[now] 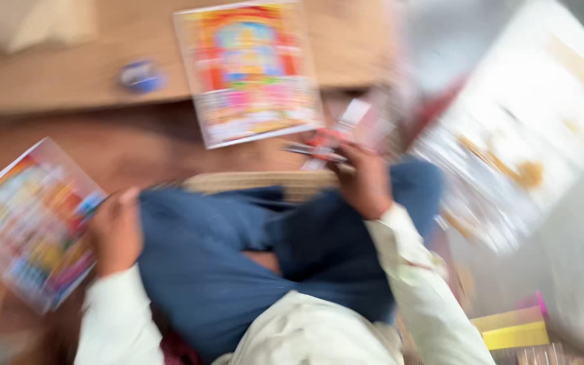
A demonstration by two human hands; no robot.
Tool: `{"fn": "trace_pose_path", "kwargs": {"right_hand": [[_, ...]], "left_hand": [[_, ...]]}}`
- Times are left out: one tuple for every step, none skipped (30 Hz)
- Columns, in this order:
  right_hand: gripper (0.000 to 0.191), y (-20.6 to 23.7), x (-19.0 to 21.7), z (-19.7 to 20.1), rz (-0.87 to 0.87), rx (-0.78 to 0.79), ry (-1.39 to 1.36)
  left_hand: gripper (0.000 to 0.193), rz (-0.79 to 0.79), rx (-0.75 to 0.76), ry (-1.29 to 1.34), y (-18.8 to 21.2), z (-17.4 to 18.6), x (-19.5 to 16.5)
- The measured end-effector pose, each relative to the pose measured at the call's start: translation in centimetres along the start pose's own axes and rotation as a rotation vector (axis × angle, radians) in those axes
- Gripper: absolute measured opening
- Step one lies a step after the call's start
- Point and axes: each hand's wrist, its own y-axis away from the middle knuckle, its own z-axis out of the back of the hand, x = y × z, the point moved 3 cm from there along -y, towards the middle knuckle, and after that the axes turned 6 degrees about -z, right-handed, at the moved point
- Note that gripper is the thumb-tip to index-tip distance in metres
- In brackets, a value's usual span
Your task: The person sits on the floor and applies blue decorative tape to the edges of a printed religious image mounted on cardboard. They use scissors to cut the tape and a metal ruler to press it flat, then trim the image edges. The finished framed piece is placed on a stack of similar items.
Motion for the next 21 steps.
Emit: {"fn": "trace_pose_path", "kwargs": {"right_hand": [[0.028,0.6,0.3,0.6,0.014,-0.11,-0.096],[0.029,1.6,0.4,1.7,0.006,-0.185,-0.05],[0.031,2.6,0.7,2.8,0.019,-0.244,-0.009],[0.03,3.4,0.9,3.9,0.023,-0.323,-0.01],[0.03,4.2,1.0,4.8,0.029,-0.389,-0.012],[0.03,5.2,1.1,5.5,0.037,-0.447,-0.018],[0.028,6.2,0.8,6.1,0.007,-0.508,-0.02],[0.027,7.0,0.4,6.3,-0.019,-0.563,-0.028],[0.025,8.0,-0.4,6.3,-0.037,-0.617,-0.042],[0.022,9.0,-2.0,6.5,-0.103,-0.675,-0.057],[0.019,10.5,-3.2,7.5,-0.173,-0.738,-0.066],[0.014,11.8,-5.8,8.2,-0.218,-0.782,-0.061],[0.01,13.1,-8.6,8.8,-0.269,-0.833,-0.055],[0.012,14.0,-12.0,9.5,-0.459,-0.847,-0.182],[0.016,14.7,-15.4,9.7,-0.648,-0.848,-0.317],[0.019,15.8,-18.6,9.5,-0.827,-0.959,-0.681],[0.023,16.8,-21.4,9.0,-0.99,-1.059,-1.055],[0.027,17.9,-23.4,8.5,-1.135,-1.144,-1.438],[0.028,19.1,-24.8,8.1,-1.237,-1.217,-1.426],[0.029,19.9,-25.8,7.5,-1.339,-1.291,-1.413],[0.03,20.7,-26.6,7.1,-1.432,-1.366,-1.401]], "left_hand": [[0.042,-0.049,0.028,-0.076,-0.1,-0.1,-0.7],[0.043,-0.159,0.067,-0.226,-0.3,-0.3,-1.5],[0.042,-0.255,0.083,-0.312,-0.5,-0.5,-2.2],[0.042,-0.3,0.094,-0.405,-0.7,-0.9,-2.6],[0.042,-0.317,0.111,-0.49,-0.9,-1.6,-2.8],[0.042,-0.335,0.126,-0.574,-1.2,-2.2,-3.0],[0.042,-0.329,0.148,-0.653,-1.3,-2.8,-3.3],[0.042,-0.314,0.167,-0.737,-1.6,-3.1,-3.4],[0.043,-0.327,0.172,-0.771,-1.4,-3.4,-3.9],[0.043,-0.344,0.172,-0.8,-1.4,-4.0,-4.7],[0.042,-0.371,0.177,-0.795,-1.2,-4.3,-5.9],[0.041,-0.398,0.183,-0.789,-1.1,-4.5,-7.0],[0.041,-0.436,0.194,-0.754,-0.7,-5.4,-8.6],[0.044,-0.475,0.21,-0.717,-0.2,-6.6,-10.6],[0.039,-0.483,0.193,-0.513,0.3,-7.7,-12.6],[0.035,-0.482,0.178,-0.313,0.8,-8.8,-14.7],[0.032,-0.477,0.165,-0.109,1.3,-9.9,-16.8],[0.028,-0.434,0.183,0.028,1.9,-11.3,-18.9],[0.026,-0.386,0.203,0.157,2.6,-12.9,-20.9],[0.025,-0.521,0.217,0.173,3.9,-14.4,-23.5],[0.024,-0.662,0.227,0.196,5.3,-16.2,-26.3]]}}
